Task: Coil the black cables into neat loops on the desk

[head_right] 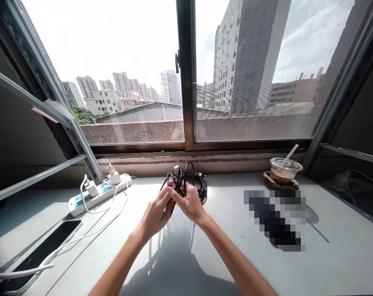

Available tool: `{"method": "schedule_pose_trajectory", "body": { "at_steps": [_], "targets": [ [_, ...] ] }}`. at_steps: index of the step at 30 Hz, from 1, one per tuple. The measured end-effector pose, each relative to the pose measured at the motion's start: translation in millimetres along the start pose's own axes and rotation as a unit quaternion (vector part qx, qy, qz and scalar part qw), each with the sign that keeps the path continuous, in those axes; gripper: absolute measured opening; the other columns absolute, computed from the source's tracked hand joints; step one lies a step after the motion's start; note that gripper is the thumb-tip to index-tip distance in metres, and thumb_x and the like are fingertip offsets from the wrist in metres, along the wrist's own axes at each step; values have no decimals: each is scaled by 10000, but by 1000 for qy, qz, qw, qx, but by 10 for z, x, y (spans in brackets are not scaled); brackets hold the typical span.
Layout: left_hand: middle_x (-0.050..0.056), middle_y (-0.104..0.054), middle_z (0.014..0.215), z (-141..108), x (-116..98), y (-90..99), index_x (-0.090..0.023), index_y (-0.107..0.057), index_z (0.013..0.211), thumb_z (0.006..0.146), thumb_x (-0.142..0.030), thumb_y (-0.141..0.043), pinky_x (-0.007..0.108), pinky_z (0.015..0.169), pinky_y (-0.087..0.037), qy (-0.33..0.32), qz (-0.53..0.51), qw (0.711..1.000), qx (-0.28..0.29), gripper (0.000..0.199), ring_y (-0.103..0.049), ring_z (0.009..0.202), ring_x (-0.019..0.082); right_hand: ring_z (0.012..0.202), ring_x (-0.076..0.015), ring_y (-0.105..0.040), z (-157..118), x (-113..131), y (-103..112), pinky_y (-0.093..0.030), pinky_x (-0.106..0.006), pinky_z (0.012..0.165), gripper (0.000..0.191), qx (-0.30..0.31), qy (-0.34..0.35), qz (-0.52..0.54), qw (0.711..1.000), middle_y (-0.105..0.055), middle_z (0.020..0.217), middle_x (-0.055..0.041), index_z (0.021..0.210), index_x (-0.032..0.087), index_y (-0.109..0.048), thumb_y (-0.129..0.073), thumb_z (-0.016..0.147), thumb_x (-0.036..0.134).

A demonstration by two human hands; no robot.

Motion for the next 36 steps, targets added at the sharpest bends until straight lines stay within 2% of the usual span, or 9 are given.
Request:
{"method": "schedule_pose_trajectory", "body": {
  "at_steps": [4, 7, 11, 19, 22, 26, 28, 31, 36],
  "targets": [
    [105, -587, 1081, 24, -35, 36, -218, -474, 1101, 843, -292, -476, 330, 813, -452, -15, -51, 996, -71, 269, -561, 986, 218, 862, -190, -613, 47, 0, 53, -487, -309, 806, 417, -40, 11, 48, 998, -653, 857, -60, 976, 179, -682, -440, 875, 503],
    [52, -600, 830, 30, 58, -1, -188, -510, 919, 850, -405, -459, 300, 713, -438, 132, -98, 974, -156, 233, -563, 769, 180, 684, -149, -602, 80, 15, 76, -505, -270, 624, 469, -36, -9, 126, 991, -613, 810, -42, 1048, 175, -641, -431, 863, 551],
    [14, -501, 572, 18, 162, -127, -171, -481, 575, 859, -543, -346, 289, 642, -391, 296, -180, 931, -115, 487, -485, 602, 151, 491, -103, -519, 64, 14, 14, -452, -251, 499, 470, 13, -2, 147, 989, -580, 724, -17, 1040, 171, -615, -420, 865, 562],
    [19, -472, 867, -30, 247, -177, -192, -450, 883, 675, -426, -655, 306, 770, -400, 318, -92, 900, -285, 375, -469, 807, 156, 491, -88, -428, -42, 49, -47, -381, -223, 494, 309, -8, 91, -30, 995, -476, 602, 26, 913, 185, -616, -413, 913, 418],
    [-48, -369, 663, -16, 265, -298, -196, -395, 740, 673, -483, -647, 221, 571, -357, 351, -213, 891, -196, 388, -383, 581, 89, 470, -86, -435, -70, 66, -42, -389, -222, 485, 297, -74, 113, -60, 989, -516, 622, 23, 1008, 194, -600, -408, 916, 401],
    [-83, -184, 422, 2, 177, -397, -216, -238, 490, 736, -686, -434, 228, 417, -238, 402, -367, 838, 28, 565, -227, 375, 61, 428, -71, -451, -81, 69, -2, -392, -217, 468, 287, -180, 107, -12, 978, -521, 612, 30, 836, 191, -557, -390, 925, 407],
    [-64, -185, 350, -12, 134, -406, -223, -232, 422, 741, -761, -294, 244, 406, -260, 414, -409, 799, 151, 629, -273, 323, 75, 424, -68, -452, -71, 82, 25, -386, -216, 458, 287, -205, 114, 25, 972, -522, 620, 31, 797, 195, -527, -393, 925, 414],
    [22, -434, 390, -60, 94, -436, -158, -518, 516, 710, -823, -163, 261, 488, -352, 388, -479, 725, 308, 779, -517, 429, 148, 440, -71, -447, -46, 106, 27, -395, -222, 472, 298, -159, 118, 89, 976, -512, 602, 31, 742, 195, -512, -420, 916, 420],
    [128, -637, 983, -65, 67, -506, -138, -624, 955, 800, -696, -352, 312, 801, -421, 311, -616, 691, 214, 640, -584, 930, 211, 504, -92, -461, -30, 51, -46, -393, -231, 486, 295, -51, 49, 218, 973, -491, 593, 31, 836, 195, -559, -520, 848, 487]
  ]
}}
Point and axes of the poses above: each hand's wrist, its own z-axis towards the middle knuckle, its own y-axis out of the back of the hand, x = y × z, the point moved 2 cm from there along z, towards the middle knuckle
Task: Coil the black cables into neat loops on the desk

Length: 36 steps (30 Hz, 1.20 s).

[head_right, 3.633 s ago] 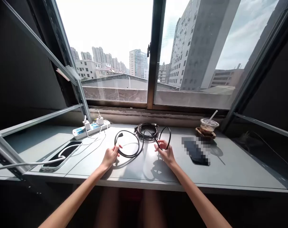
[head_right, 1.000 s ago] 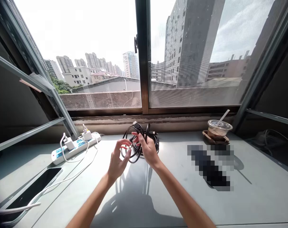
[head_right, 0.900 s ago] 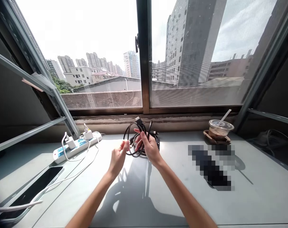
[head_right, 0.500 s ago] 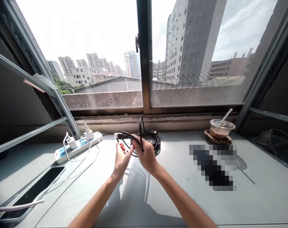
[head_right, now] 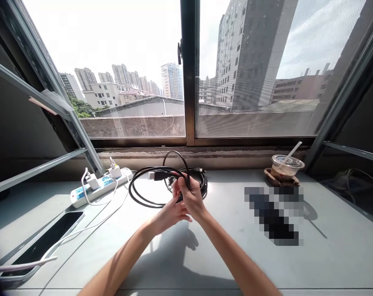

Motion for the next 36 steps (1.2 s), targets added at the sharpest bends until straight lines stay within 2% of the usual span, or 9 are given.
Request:
{"method": "schedule_pose_trajectory", "body": {
  "at_steps": [6, 10, 15, 18, 23, 27, 31, 33, 36],
  "targets": [
    [38, -623, 868, -5, -127, 76, -164, -620, 834, 757, -323, -627, 288, 800, -433, -138, -103, 973, -157, 177, -573, 863, 164, 537, -113, -492, 50, -102, 65, -441, -265, 578, 310, -28, -49, -3, 998, -491, 562, 46, 814, 204, -554, -631, 750, 497],
    [11, -631, 745, -27, -236, 224, -156, -555, 712, 694, -191, -611, 258, 804, -429, -191, -110, 945, -243, 68, -595, 796, 138, 565, -122, -542, 103, -146, 157, -472, -271, 609, 472, -96, -50, -100, 989, -549, 657, 50, 993, 209, -544, -744, 626, 426],
    [-32, -562, 585, -55, -347, 304, -174, -448, 654, 683, -170, -560, 269, 783, -457, -249, -131, 921, -268, 116, -619, 695, 135, 685, -153, -625, 120, -293, 269, -513, -305, 682, 690, -128, -48, -184, 973, -623, 921, -37, 1256, 197, -400, -685, 682, 454],
    [-65, -423, 460, -129, -422, 347, -187, -394, 627, 690, -172, -531, 215, 562, -442, -260, -139, 916, -274, 151, -540, 488, 104, 801, -185, -647, 101, -375, 283, -518, -322, 740, 743, -105, -70, -240, 963, -623, 1049, -98, 1289, 179, -410, -702, 661, 448],
    [-93, -277, 415, -307, -587, 517, -192, -341, 610, 675, -197, -481, 187, 309, -140, -262, -165, 921, -235, 154, -197, 268, 31, 988, -223, -612, 77, -333, 280, -531, -298, 685, 390, -111, -41, -247, 962, -607, 1153, -110, 1069, 182, -602, -603, 754, 413],
    [-103, -188, 407, -369, -651, 531, -194, -393, 619, 691, -311, -479, 195, 316, -89, -190, -76, 965, -165, 162, -125, 274, 30, 878, -191, -639, 97, -285, 329, -540, -302, 659, 280, -94, -12, -290, 952, -650, 1038, -87, 970, 175, -627, -572, 782, 374],
    [-99, -170, 413, -323, -565, 346, -194, -389, 566, 709, -414, -491, 207, 361, -105, -141, 89, 972, -163, 282, -131, 316, 31, 1029, -224, -578, 102, -268, 358, -538, -353, 760, 594, -71, 77, -380, 919, -535, 1228, -121, 1224, 198, -490, -683, 687, 366],
    [-79, -258, 439, -307, -513, 227, -182, -432, 565, 693, -380, -553, 209, 400, -164, -189, 225, 933, -207, 265, -204, 374, 40, 1147, -247, -504, 93, -242, 338, -483, -405, 896, 687, -34, 153, -431, 889, -469, 1297, -129, 1295, 208, -420, -693, 677, 331],
    [-49, -376, 494, -311, -440, 60, -168, -550, 609, 674, -278, -586, 216, 472, -256, -268, 439, 827, -227, 133, -295, 460, 67, 1253, -259, -404, 65, -194, 300, -377, -445, 1016, 631, -4, 234, -483, 844, -408, 1352, -118, 1323, 232, -391, -630, 741, 283]
  ]
}}
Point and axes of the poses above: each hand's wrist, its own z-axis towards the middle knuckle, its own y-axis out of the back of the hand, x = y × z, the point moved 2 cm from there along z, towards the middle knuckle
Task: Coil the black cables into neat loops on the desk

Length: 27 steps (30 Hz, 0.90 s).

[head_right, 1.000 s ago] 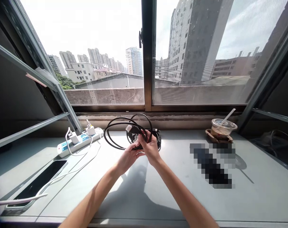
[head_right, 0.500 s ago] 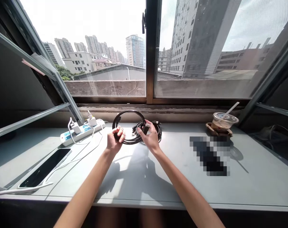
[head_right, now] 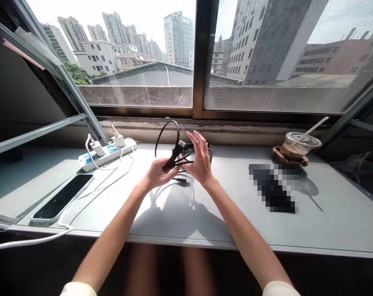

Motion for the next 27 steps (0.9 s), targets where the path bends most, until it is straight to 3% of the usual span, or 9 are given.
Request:
{"method": "schedule_pose_trajectory", "body": {
  "at_steps": [4, 7, 11, 14, 17, 19, 21, 23, 27],
  "targets": [
    [-53, -371, 436, -49, -31, -69, -182, -560, 557, 645, -178, -556, 216, 489, -281, -67, 146, 987, 22, 88, -296, 443, 79, 1152, -224, -497, -20, 65, 13, -396, -408, 979, 359, -3, 35, -25, 999, -499, 1260, -88, 1187, 254, -497, -537, 830, 265],
    [-36, -410, 445, -42, -3, -32, -182, -520, 517, 676, -198, -532, 208, 492, -273, -66, 196, 978, -25, 160, -312, 445, 83, 991, -214, -564, -30, 82, 18, -430, -382, 899, 124, -20, 18, -38, 999, -586, 1046, -76, 925, 237, -558, -548, 820, 302],
    [-19, -484, 477, -41, 31, 68, -191, -598, 635, 732, -233, -505, 203, 514, -262, -52, 274, 951, -131, 141, -373, 463, 94, 922, -217, -559, -16, 85, 55, -447, -369, 820, 254, -73, -14, -40, 996, -555, 974, -82, 918, 224, -505, -595, 754, 396],
    [-14, -497, 470, -48, 42, 111, -199, -637, 678, 733, -224, -507, 212, 514, -234, -49, 319, 935, -146, 143, -386, 461, 104, 974, -230, -536, -29, 124, 64, -420, -377, 854, 333, -82, 44, -72, 993, -554, 1025, -86, 1000, 233, -503, -627, 731, 385],
    [11, -605, 594, -49, 44, 100, -205, -654, 688, 699, -174, -516, 213, 533, -240, -62, 312, 943, -95, 142, -434, 512, 113, 1015, -215, -534, -85, 178, -7, -390, -349, 885, 254, 39, 108, -97, 989, -598, 1026, -48, 1038, 276, -547, -570, 788, 234],
    [17, -648, 694, -47, 48, 86, -209, -657, 704, 686, -161, -524, 206, 546, -247, -72, 283, 954, -70, 142, -472, 560, 117, 887, -169, -578, -127, 191, -55, -422, -282, 789, 332, 124, 93, -93, 984, -618, 947, -15, 1082, 297, -560, -484, 807, 128],
    [10, -616, 647, -37, 59, 88, -202, -641, 684, 695, -186, -541, 204, 538, -232, -72, 261, 958, -90, 102, -463, 555, 113, 713, -127, -580, -148, 183, -67, -424, -228, 627, 418, 157, 48, -91, 982, -611, 892, 0, 1133, 297, -554, -434, 795, 83],
    [-14, -510, 524, -18, 77, 104, -188, -597, 622, 726, -233, -550, 209, 526, -213, -55, 247, 957, -144, 123, -401, 503, 100, 657, -111, -573, -140, 167, -45, -409, -212, 546, 456, 146, 17, -86, 985, -602, 912, -3, 1145, 291, -555, -423, 770, 68],
    [-50, -388, 467, 30, 101, 121, -174, -464, 548, 775, -300, -531, 200, 522, -251, -25, 194, 956, -219, 268, -323, 467, 75, 832, -154, -607, -86, 161, 25, -491, -252, 664, 368, 64, 9, -6, 998, -571, 1037, -37, 997, 261, -598, -419, 750, 56]
  ]
}}
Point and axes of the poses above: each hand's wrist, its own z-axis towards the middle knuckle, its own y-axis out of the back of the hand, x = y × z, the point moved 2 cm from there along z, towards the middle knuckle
